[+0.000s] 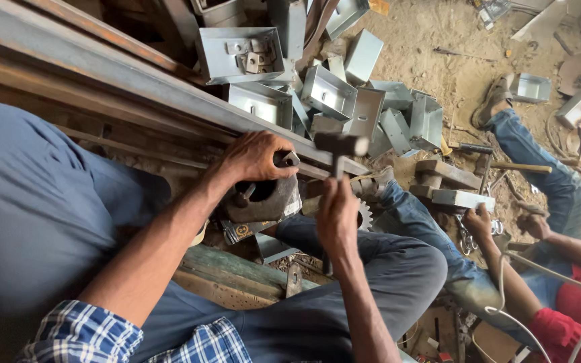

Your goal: The person assembles a metal motor housing by inserting a shaft and a gear, hammering parts into place, and positioning the unit on a rail.

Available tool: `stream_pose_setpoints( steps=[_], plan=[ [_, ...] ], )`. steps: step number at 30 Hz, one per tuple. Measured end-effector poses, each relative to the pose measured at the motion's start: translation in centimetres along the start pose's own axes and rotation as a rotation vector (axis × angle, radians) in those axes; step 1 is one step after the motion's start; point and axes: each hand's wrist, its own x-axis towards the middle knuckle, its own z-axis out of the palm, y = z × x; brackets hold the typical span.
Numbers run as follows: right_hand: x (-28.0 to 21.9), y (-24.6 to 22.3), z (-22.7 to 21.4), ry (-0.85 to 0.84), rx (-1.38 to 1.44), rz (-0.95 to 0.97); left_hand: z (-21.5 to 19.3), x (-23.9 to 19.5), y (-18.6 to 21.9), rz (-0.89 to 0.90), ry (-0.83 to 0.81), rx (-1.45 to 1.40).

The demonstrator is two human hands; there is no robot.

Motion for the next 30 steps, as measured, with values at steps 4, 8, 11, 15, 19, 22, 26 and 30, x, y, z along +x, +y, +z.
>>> stream_pose_setpoints(
  steps=[4,8,11,15,19,22,26,30],
  plan=[
    [0.4,1.2,0.3,0.009,0.081,0.044,-0.7,0.5,0.6,-0.11,-0.182,0.018],
    [-0.1,0.7,-0.4,-0.023,0.115,0.016,0.5,-0.2,-0.5,0.051,0.017,-0.034],
    [0.3,1.0,0.0,0.013,0.193,0.058,0.2,0.7,-0.5,0.054,-0.046,0.023],
    [0.1,0.1,0.2,-0.025,0.235,0.035,-0.3,0.7,0.4,-0.084,-0.176,0.038],
    [-0.2,-1.3,0.2,-0.13,0.491,0.003,-0.8,0.7,0.4,0.068,-0.019,0.0],
    [-0.9,-1.5,1.3,-0.139,0.996,0.062,-1.3,0.4,0.5,0.106,-0.047,-0.023],
    [-0.5,-1.2,1.6,-0.165,1.112,0.059,-1.3,1.3,0.0,0.117,-0.12,0.045],
    [-0.6,-1.1,1.5,-0.052,1.375,0.15,0.1,1.1,-1.0,0.106,-0.184,0.062]
  ],
)
